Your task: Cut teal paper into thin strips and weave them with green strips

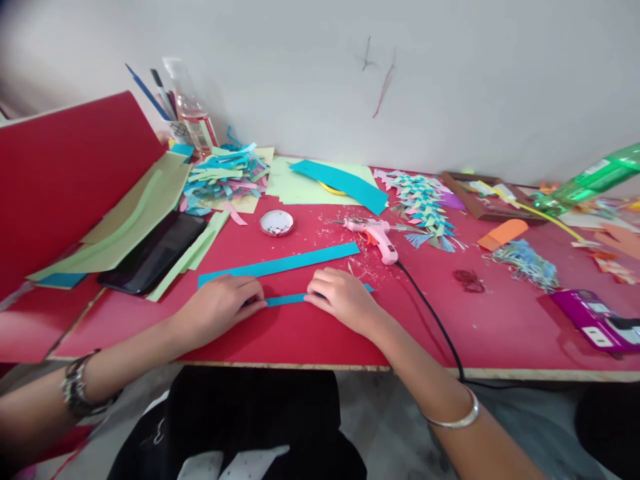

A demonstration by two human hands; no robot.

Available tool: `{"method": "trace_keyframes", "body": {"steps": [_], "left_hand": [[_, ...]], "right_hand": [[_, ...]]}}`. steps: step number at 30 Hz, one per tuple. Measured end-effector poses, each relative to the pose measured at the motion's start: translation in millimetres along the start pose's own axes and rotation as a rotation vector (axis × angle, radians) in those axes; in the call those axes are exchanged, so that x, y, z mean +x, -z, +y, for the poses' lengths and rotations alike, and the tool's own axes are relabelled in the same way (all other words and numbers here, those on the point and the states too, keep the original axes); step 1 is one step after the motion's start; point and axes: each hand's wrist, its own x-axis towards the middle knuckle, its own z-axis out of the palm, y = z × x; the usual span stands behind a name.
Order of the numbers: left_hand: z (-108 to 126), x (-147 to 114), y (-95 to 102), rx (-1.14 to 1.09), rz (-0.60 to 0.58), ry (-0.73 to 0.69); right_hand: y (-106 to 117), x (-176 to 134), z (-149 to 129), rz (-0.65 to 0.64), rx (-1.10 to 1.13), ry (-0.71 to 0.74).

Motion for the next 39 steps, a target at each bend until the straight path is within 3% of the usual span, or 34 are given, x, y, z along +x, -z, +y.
{"method": "trace_keyframes", "body": {"steps": [5,9,25,35,39], "left_hand": [[9.8,6.3,-4.9,-0.041,0.040,-0.089],[19.1,9.5,-8.9,-0.039,0.033,-0.065],[13.7,8.0,-9.5,-0.204,0.013,0.013],[14.2,10.0,-6.3,-0.113,-0.036,0.012],[17.9,8.9,-7.6,0.036,-0.008,-0.013]], "right_hand": [[-10.8,4.6,-17.4,0.024,-0.075,0.039],[-15.1,5.9,-25.3,0.036,-0.044,0.026],[-4.1,-18.8,8.3,0.048,0.145,-0.084],[-3.4,-20.0,11.0,0.080,0.093,-0.090],[-4.3,-20.4,10.5,0.079,0.059,-0.091]]}}
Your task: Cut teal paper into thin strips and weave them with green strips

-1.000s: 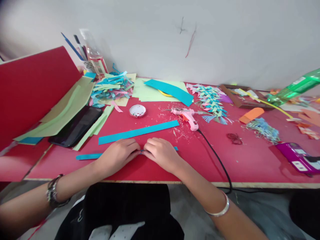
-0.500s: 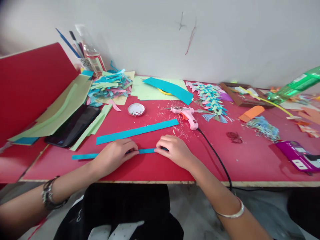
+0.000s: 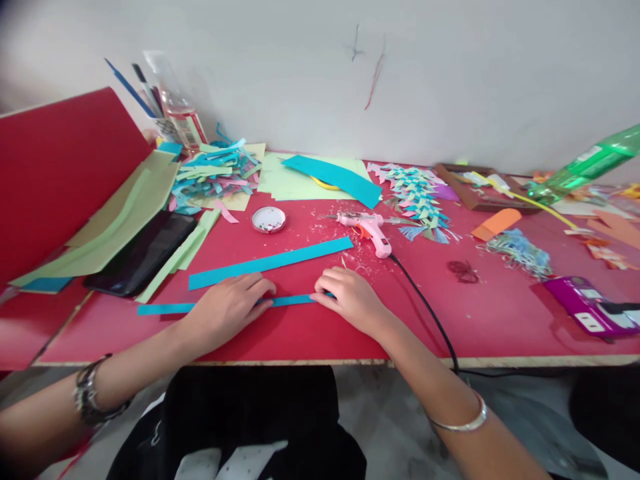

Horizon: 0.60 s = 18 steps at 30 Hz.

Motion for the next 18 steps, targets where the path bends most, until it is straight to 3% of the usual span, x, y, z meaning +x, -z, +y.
{"method": "trace_keyframes", "body": {"steps": [3,7,12,18], "left_hand": [[5.2,-2.6,-5.9,0.072,0.058,-0.114],[8.4,-5.0,-12.7,-0.010,-0.009,-0.276],[7.5,-5.3,-11.4,-0.076,-0.093,-0.268],[9.0,-5.7,-11.9,-0.107,-0.093,-0.246]], "right_hand": [[-0.7,0.1,0.3,0.002,-0.006,0.005],[-0.2,-0.1,0.0,0.019,0.017,-0.002],[3.2,-5.3,2.9,0.028,0.146,-0.038],[5.0,-12.1,7.1,0.039,0.165,-0.080]]}}
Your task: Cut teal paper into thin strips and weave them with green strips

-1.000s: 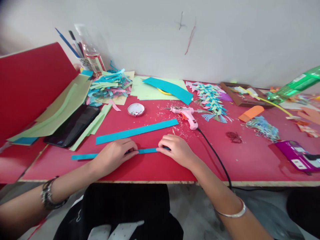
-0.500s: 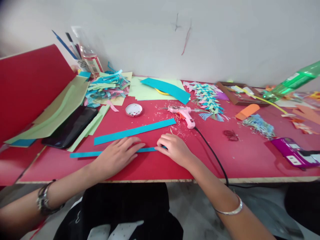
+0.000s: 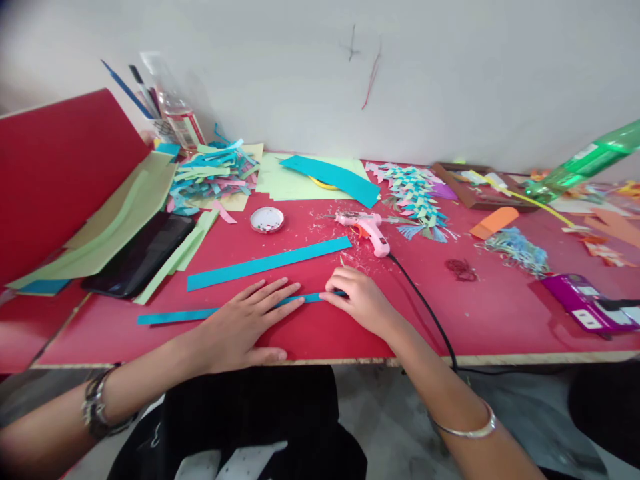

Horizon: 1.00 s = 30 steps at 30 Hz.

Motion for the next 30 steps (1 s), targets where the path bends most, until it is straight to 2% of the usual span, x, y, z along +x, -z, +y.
{"method": "trace_keyframes", "body": {"steps": [30], "left_hand": [[0.3,0.3,0.6,0.019,0.017,0.002]], "right_hand": [[-0.6,-9.8,0.7,0.081,-0.164,-0.140]]}}
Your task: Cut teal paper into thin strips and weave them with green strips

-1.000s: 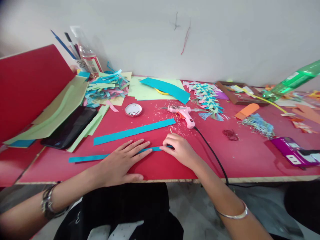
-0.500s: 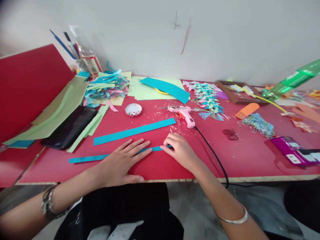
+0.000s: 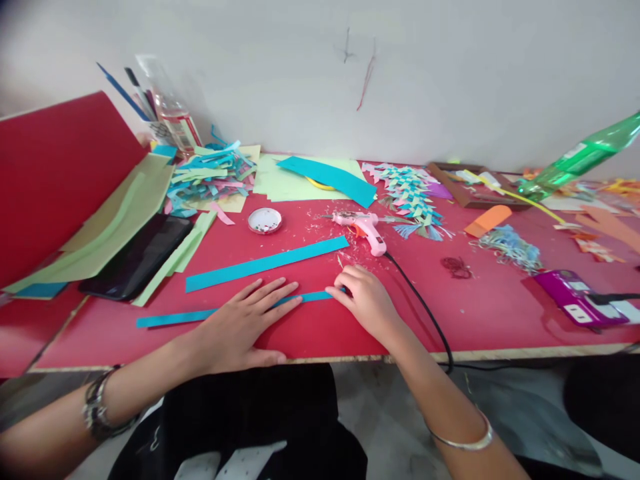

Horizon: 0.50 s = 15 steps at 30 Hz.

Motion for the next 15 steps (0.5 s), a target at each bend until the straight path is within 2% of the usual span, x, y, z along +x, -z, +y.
{"method": "trace_keyframes", "body": {"steps": [8,15], "left_hand": [[-0.7,-1.4,1.9,-0.014,-0.025,-0.001],[-11.0,-25.0,10.1,-0.007,-0.059,0.014]], "right_hand": [[-1.7,-1.8,0.6,-0.007,-0.007,-0.027],[-2.2,-0.3,1.7,0.001,-0.008,-0.008]]}}
